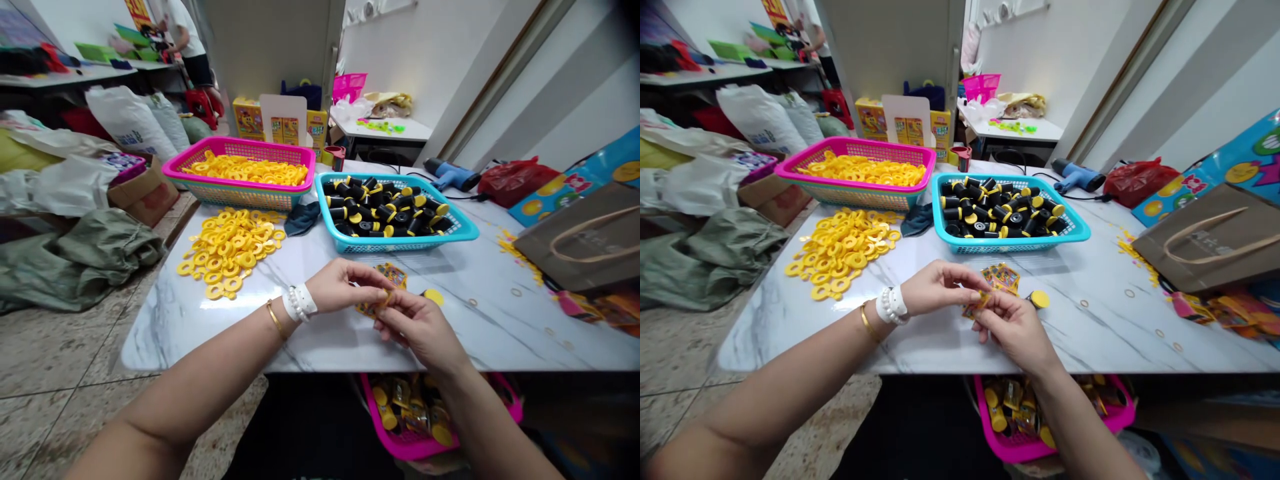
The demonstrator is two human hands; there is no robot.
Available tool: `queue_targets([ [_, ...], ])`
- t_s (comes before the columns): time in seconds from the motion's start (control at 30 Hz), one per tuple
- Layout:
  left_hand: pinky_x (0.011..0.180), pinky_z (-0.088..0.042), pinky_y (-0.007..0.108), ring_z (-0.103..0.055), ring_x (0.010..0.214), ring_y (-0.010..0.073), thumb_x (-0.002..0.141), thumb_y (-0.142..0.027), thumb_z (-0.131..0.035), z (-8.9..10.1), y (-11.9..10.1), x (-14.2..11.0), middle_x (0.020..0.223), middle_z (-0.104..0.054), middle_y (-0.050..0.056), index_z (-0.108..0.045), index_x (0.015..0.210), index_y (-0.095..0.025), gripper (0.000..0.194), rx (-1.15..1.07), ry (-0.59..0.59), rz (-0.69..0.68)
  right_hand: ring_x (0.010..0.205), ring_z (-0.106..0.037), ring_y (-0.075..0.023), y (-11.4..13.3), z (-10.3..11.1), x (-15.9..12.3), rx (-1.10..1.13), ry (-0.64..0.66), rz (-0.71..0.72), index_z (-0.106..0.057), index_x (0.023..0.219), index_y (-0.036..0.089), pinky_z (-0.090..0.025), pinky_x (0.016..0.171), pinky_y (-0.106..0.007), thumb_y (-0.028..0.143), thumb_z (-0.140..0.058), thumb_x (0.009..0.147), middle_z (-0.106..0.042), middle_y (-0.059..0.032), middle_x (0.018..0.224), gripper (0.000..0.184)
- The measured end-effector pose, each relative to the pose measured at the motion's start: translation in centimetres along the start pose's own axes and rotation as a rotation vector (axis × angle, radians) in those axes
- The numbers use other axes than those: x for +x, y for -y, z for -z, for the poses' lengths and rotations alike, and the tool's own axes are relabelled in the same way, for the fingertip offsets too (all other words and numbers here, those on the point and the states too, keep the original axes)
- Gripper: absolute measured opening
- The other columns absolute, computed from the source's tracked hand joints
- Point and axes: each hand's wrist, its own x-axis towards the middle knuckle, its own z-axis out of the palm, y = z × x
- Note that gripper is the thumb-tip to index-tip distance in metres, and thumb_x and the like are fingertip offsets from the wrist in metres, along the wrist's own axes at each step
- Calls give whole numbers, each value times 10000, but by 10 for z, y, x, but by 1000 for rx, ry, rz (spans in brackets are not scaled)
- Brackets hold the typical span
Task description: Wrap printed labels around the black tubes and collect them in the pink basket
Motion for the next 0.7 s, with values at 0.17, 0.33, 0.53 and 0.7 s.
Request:
queue_targets([
  [0.17,526,-384,197,-497,534,69,787,-322,-752,2,2,0,641,-642,11,-734,924,-105,257,-121,107,163,406,-426,-50,-1,-2,0,-29,62,-26,-664,690,143,-255,380,-185,455,-720,792,-629,-9,560,333],
  [0.33,488,-347,189,-472,496,59,677,-355,-828,3,8,4,590,-609,-7,-643,724,-116,306,-72,-86,208,434,-441,-57,-3,-4,0,52,-48,4,-689,918,153,-351,417,-193,479,-753,767,-674,-10,654,365],
  [0.53,525,-402,205,-539,536,79,621,-412,-871,3,12,5,589,-593,-20,-516,678,-148,446,-65,-89,255,435,-508,-71,-6,-11,2,84,-158,70,-621,741,163,-401,442,-193,471,-816,706,-681,-11,609,366],
  [0.7,542,-464,228,-563,516,88,633,-317,-878,4,12,6,600,-584,-57,-530,858,-156,445,-143,-74,312,419,-528,-64,-16,-10,4,132,-157,35,-644,829,151,-400,434,-170,483,-792,752,-707,-29,621,372],
])
